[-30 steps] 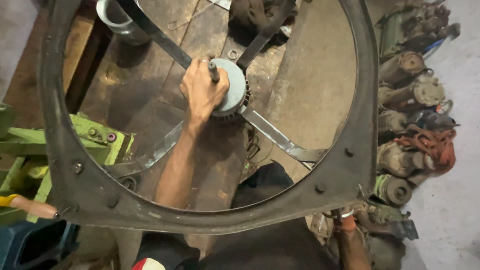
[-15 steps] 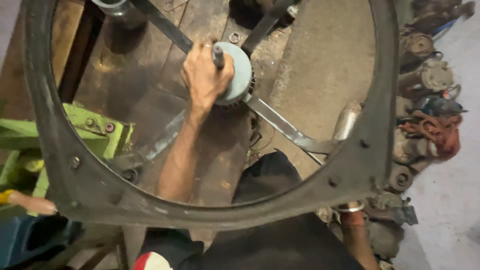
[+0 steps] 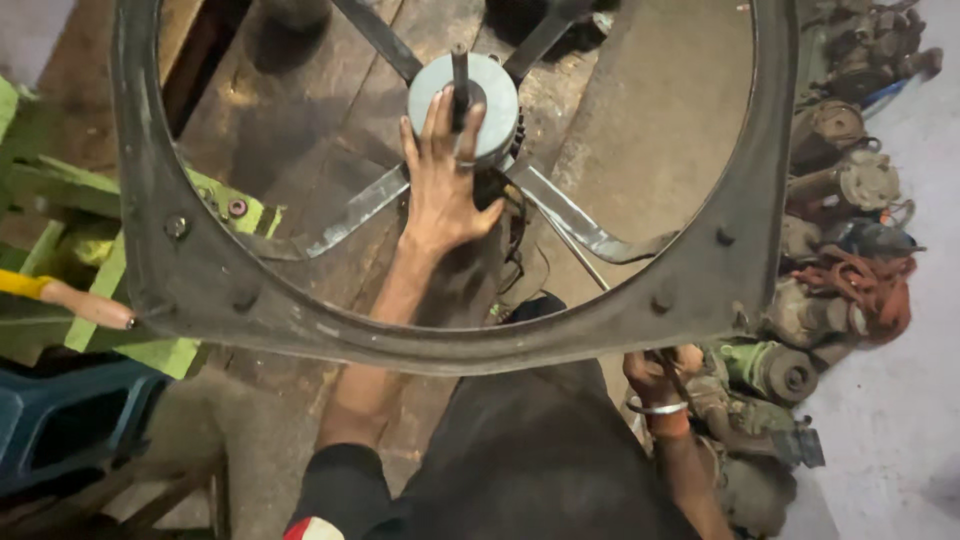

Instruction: The person uses a wrench to tighten a bolt on the central hub of a large industrial fan motor. They repeatedly rotate the motor housing and apply the wrench to secure the assembly while holding the fan frame steady.

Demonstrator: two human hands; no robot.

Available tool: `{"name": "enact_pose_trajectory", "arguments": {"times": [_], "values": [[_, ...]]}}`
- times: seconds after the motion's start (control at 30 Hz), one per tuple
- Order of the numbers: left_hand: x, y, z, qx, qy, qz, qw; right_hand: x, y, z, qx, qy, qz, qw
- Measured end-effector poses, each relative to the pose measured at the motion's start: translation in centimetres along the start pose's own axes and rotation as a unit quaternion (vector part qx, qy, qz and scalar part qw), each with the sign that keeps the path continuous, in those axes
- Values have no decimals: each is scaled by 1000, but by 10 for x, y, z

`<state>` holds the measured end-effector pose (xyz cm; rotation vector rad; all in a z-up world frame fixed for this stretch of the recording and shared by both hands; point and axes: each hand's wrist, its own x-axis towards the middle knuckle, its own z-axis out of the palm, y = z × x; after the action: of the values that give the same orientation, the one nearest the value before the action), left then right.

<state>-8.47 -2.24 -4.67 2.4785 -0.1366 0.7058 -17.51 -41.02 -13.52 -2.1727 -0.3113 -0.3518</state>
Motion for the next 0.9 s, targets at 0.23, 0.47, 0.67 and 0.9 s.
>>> {"name": "enact_pose_trajectory", "arguments": {"times": [0.23,0.47,0.67,0.9], "values": [[-2,-14,43,106,110,-8,988,9,-32,-1,-63,45,-73,994],[-5,-16,43,91,95,-18,991,33,-55,-16,-119,38,-317,940],[6,11,-7,34,16,-42,998,37,-44,-18,-82,-11,-100,991],[65,-31,-31,-86,88,-135,983,45,-18,-24,-91,-23,-299,950]]}}
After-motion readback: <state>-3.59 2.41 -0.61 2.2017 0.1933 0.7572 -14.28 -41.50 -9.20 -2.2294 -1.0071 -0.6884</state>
